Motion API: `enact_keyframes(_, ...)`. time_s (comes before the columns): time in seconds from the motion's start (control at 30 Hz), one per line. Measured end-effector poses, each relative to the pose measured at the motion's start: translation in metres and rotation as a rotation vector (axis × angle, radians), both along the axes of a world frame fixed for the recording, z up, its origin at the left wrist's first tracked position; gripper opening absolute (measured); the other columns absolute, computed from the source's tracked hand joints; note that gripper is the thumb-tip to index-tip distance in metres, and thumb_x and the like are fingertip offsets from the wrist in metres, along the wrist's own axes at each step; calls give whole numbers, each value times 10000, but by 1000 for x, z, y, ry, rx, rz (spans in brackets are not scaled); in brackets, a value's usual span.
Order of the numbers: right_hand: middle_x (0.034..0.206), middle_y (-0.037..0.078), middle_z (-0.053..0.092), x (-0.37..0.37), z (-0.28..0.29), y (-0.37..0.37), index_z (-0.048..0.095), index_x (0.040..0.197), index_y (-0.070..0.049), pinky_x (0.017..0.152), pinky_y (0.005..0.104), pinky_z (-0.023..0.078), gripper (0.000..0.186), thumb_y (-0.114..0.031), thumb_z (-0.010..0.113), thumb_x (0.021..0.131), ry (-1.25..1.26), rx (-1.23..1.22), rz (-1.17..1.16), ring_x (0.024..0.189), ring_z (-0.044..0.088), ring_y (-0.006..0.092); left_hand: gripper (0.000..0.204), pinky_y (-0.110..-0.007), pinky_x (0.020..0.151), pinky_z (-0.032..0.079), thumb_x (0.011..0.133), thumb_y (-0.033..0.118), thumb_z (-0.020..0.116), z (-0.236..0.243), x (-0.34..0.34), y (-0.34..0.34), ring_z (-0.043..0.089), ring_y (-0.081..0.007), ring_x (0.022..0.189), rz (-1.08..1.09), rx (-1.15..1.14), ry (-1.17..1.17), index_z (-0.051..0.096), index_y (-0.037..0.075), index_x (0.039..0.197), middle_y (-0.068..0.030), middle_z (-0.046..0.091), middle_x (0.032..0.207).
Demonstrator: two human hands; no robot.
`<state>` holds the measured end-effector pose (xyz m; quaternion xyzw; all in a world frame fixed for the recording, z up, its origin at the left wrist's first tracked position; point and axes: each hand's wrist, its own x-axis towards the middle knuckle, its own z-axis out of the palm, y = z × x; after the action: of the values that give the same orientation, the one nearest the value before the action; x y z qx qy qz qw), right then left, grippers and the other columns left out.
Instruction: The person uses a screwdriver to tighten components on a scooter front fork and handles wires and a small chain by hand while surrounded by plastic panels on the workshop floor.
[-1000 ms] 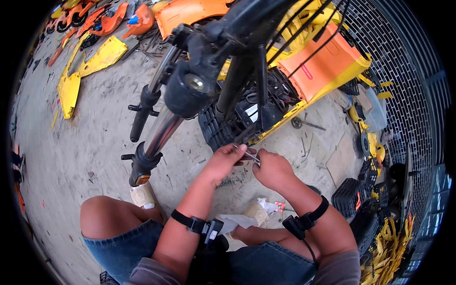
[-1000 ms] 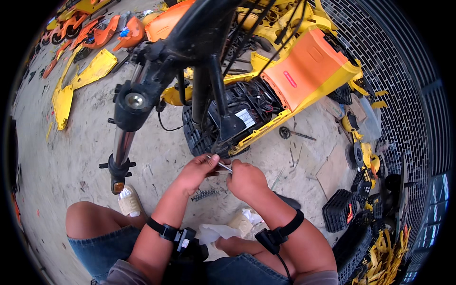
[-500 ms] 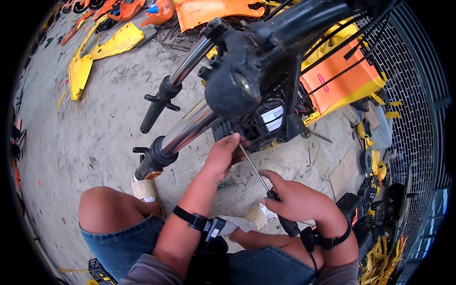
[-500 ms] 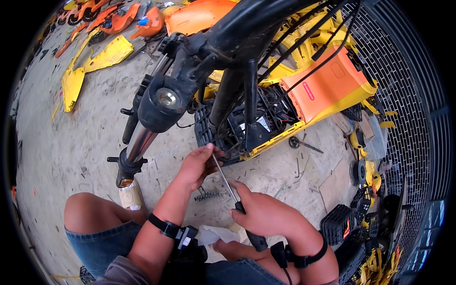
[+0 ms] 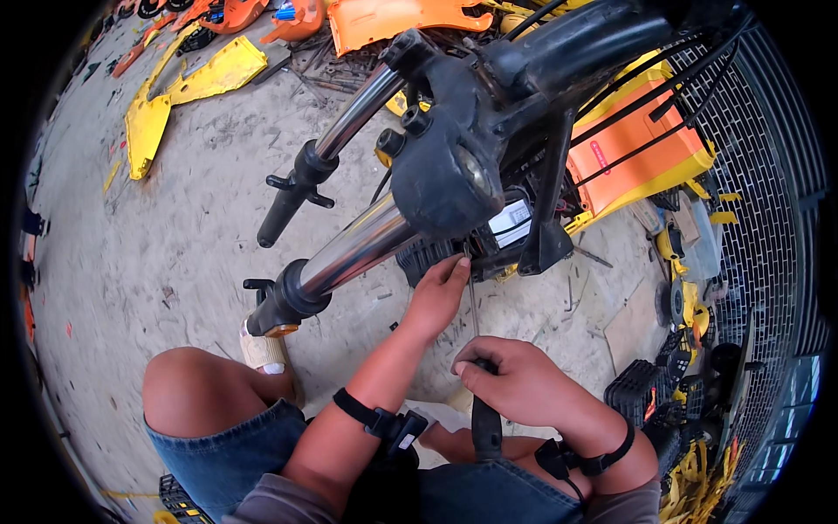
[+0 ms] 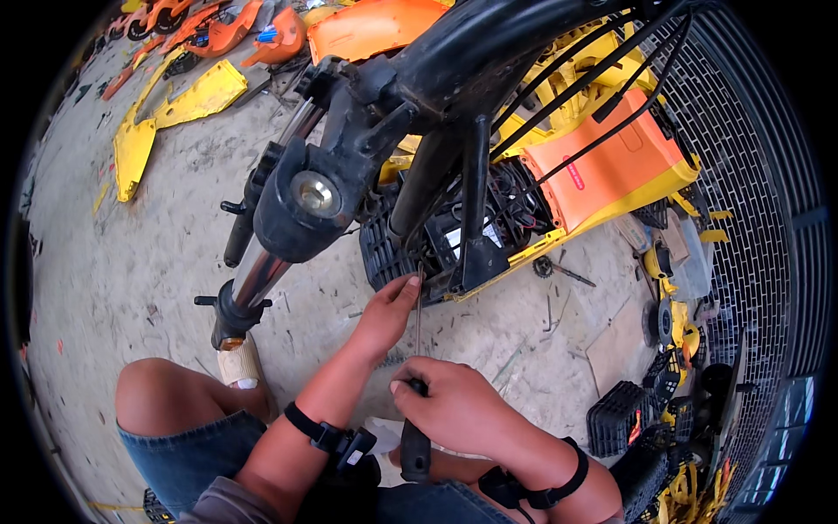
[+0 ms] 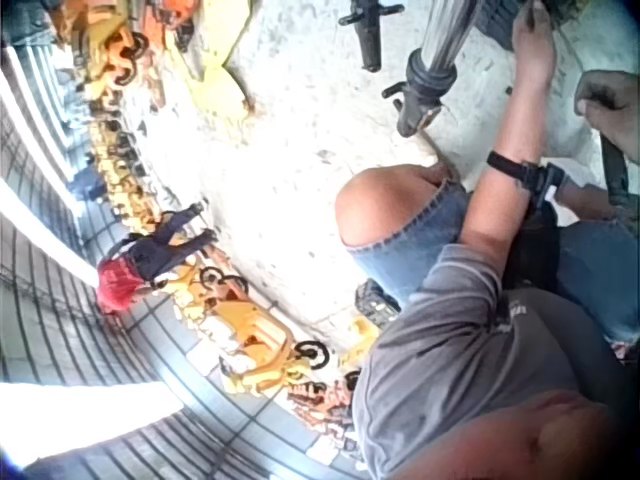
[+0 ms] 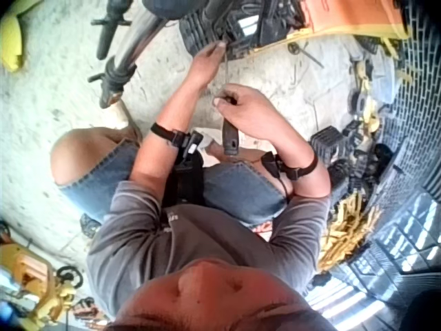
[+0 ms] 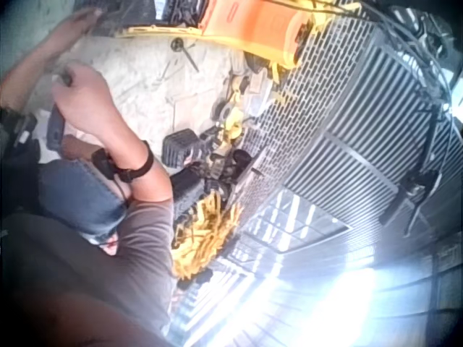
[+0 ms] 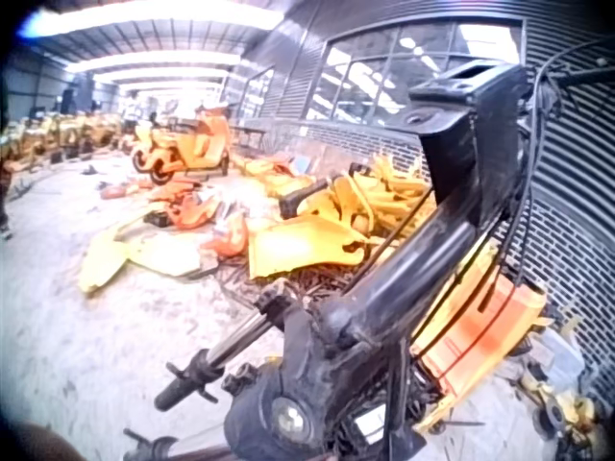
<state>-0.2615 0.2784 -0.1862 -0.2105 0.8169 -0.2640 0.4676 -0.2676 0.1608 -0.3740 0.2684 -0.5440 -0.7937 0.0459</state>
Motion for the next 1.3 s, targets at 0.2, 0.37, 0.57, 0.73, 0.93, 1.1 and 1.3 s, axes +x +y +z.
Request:
enact_keyframes(0.2,923,178,680,3,0,-3,622,1126,-47,775,405,519,226,-207,557,980,139,116,193,868,678,343,426,-363,1036,405,1015,357,559,7,1,-5,534,-315,1205,-26,-164,-9,626,68,1320,-193,578,1203)
enact_keyframes(0.37,1001,231,648,15,-33,12,568,1194,-76,848,483,506,245,-169,501,978,171,4,213,936,642,432,405,-361,1017,422,1004,329,579,-4,-1,-3,546,-309,1192,3,-114,50,640,61,1302,-191,581,1201)
enact_keyframes(0.57,992,236,607,15,-41,22,573,1274,-122,837,472,516,343,-83,519,937,251,81,224,948,624,424,387,-361,977,452,989,282,605,-7,1,-5,582,-303,1139,5,-150,60,636,59,1304,-196,595,1191)
enact_keyframes(0.73,1007,238,586,11,-54,29,566,1263,-103,806,491,520,354,-67,531,913,302,163,286,902,629,455,426,-310,1037,385,1006,257,591,0,4,-8,530,-218,1211,-86,-156,-17,580,81,1394,-126,553,1241)
enact_keyframes(0.93,1032,261,583,24,-93,37,558,1171,-42,801,509,522,261,-79,525,915,352,9,203,888,630,471,414,-357,998,444,985,233,587,-12,4,-4,582,-343,1178,-48,-258,45,586,46,1354,-221,593,1244)
enact_keyframes(1.1,1052,286,579,25,-80,26,534,1151,-25,793,543,526,257,-92,530,903,346,-110,164,894,633,492,422,-347,1017,428,993,226,578,-11,1,-3,574,-338,1187,-26,-249,60,571,35,1370,-213,587,1259)
enact_keyframes(1.3,1025,292,568,27,-102,35,518,1185,-62,718,544,536,307,-102,559,884,408,57,265,837,641,481,444,-349,1028,418,997,205,567,-14,2,-2,553,-337,1215,-43,-176,102,533,47,1410,-190,553,1323)
